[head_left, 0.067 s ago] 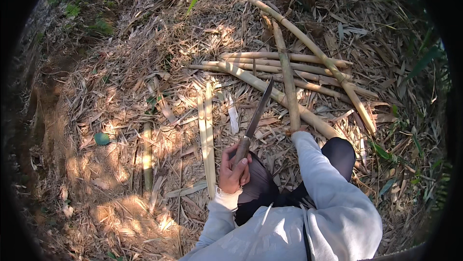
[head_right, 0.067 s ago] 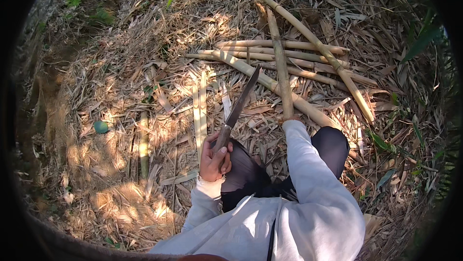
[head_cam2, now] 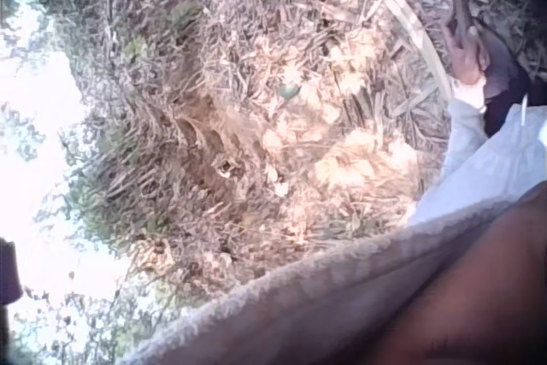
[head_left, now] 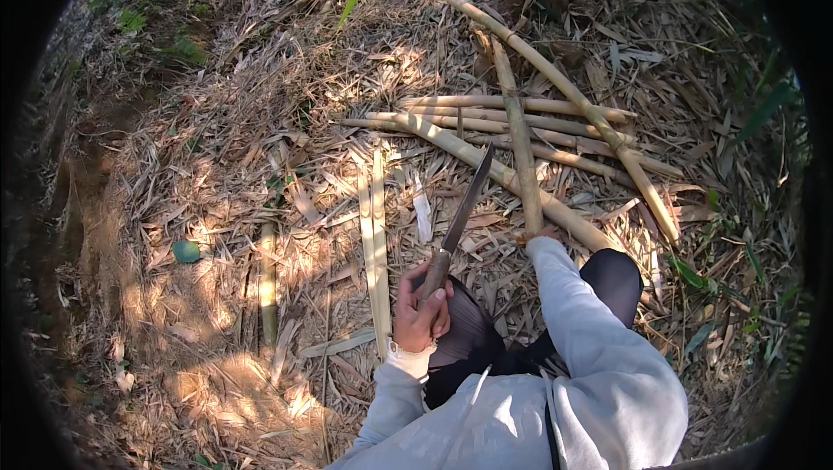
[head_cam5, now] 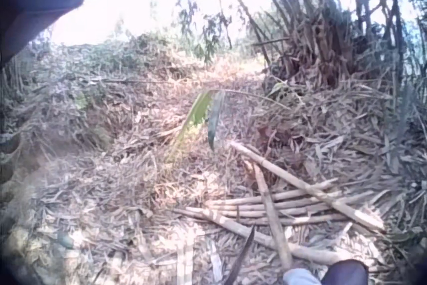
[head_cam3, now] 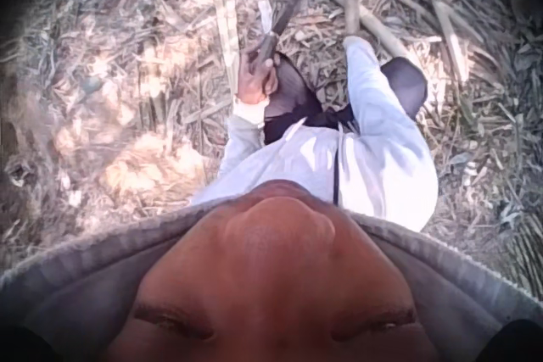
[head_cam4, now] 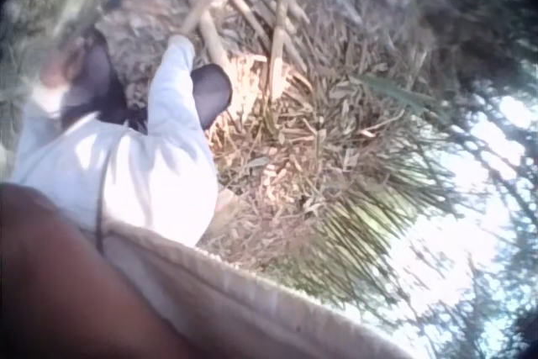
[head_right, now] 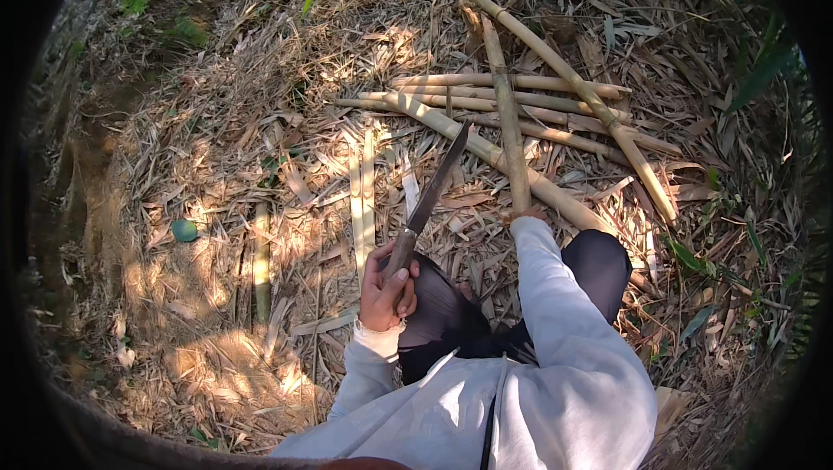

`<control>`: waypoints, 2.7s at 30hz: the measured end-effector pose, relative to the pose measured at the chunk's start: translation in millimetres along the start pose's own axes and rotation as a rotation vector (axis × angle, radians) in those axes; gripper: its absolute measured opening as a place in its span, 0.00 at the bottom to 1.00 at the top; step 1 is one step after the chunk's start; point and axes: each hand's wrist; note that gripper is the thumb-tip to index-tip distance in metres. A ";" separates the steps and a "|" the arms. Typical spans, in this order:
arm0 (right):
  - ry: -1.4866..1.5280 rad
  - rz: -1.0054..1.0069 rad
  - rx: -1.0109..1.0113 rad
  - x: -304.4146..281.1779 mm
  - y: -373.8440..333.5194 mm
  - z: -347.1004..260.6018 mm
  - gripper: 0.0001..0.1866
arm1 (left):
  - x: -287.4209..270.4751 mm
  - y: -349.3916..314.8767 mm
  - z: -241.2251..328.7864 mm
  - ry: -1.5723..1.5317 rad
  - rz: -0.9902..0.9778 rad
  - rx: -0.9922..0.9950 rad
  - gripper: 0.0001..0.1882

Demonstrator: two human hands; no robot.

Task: The person processes bamboo stalks by splitting, carving, and stripping them using a machete while working on the ground.

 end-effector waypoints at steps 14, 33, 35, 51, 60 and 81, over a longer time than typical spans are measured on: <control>0.247 0.452 -0.272 -58.1 54.0 -87.0 0.44 | 10.5 -64.8 19.3 -0.053 0.059 -0.027 0.33; 0.867 0.219 -0.549 -48.9 -41.5 -32.8 0.23 | 20.5 -40.1 41.4 0.001 -0.005 0.369 0.33; 0.764 0.117 -0.612 -49.2 -56.2 -23.8 0.23 | 19.1 -38.9 64.7 0.072 -0.022 0.454 0.30; 1.057 0.178 -0.975 -101.3 -139.7 -21.9 0.15 | 83.9 -110.7 215.9 0.331 0.372 0.691 0.22; 1.068 0.083 -1.020 -78.3 -129.2 -15.2 0.13 | 117.0 -115.8 214.3 0.461 0.483 0.691 0.17; 1.115 -0.077 -1.083 -73.0 -163.9 -26.4 0.13 | 123.1 -151.5 230.3 0.652 0.546 0.746 0.16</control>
Point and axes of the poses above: each hand's wrist, its own y-axis towards the middle knuckle, its own x-axis out of the palm, z = x × y, and after that the axes turned 1 degree about y, right-handed
